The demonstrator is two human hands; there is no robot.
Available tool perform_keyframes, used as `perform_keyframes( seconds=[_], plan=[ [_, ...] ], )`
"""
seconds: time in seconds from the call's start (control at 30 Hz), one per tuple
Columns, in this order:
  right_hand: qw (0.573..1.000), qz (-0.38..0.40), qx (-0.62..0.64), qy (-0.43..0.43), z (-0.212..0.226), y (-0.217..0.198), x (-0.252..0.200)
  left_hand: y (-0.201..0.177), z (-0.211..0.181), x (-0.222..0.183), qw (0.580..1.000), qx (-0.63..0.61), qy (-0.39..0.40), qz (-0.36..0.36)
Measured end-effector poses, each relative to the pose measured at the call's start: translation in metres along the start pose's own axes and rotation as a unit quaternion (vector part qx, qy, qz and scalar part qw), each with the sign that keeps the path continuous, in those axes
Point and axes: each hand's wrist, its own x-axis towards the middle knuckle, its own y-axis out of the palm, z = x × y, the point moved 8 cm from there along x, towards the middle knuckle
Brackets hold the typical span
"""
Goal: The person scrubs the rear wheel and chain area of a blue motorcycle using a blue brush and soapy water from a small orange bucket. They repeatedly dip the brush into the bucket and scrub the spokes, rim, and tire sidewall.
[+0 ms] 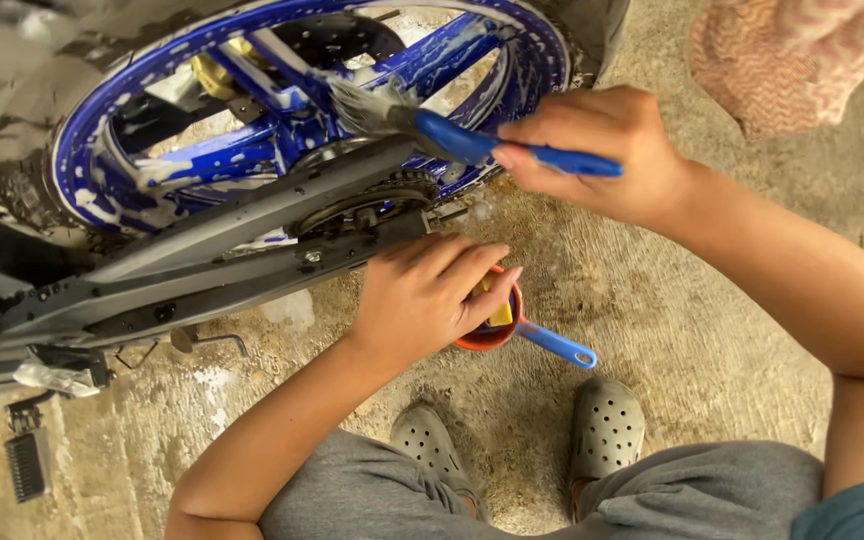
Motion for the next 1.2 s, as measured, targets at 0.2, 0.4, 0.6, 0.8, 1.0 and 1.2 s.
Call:
perform_keyframes(
  seconds=[0.2, 0.4, 0.6, 0.8, 1.0, 1.2],
  plan=[
    [0.999, -0.015, 0.029, -0.019, 0.007, -0.034, -0.006, -0.010, 0.004, 0.002, 0.999, 0.026, -0.016, -0.010],
    [0.999, -0.030, 0.027, 0.002, -0.006, 0.007, -0.004, -0.004, 0.005, 0.011, 0.999, 0.028, -0.015, -0.012],
    [0.999, -0.026, 0.036, -0.013, 0.016, -0.031, -0.020, -0.007, 0.015, 0.003, 0.999, 0.031, -0.019, -0.025],
    [0.999, -0.030, 0.032, -0.025, -0.007, -0.008, 0.002, 0.004, 0.013, 0.005, 1.000, 0.011, -0.008, -0.009],
    [0.997, 0.033, 0.013, 0.067, -0.012, -0.028, -0.019, -0.015, 0.025, -0.010, 0.999, 0.013, -0.039, -0.024],
    [0.998, 0.008, 0.021, 0.051, -0.018, -0.011, -0.001, -0.011, 0.028, -0.003, 0.999, -0.009, -0.024, -0.041]
  ],
)
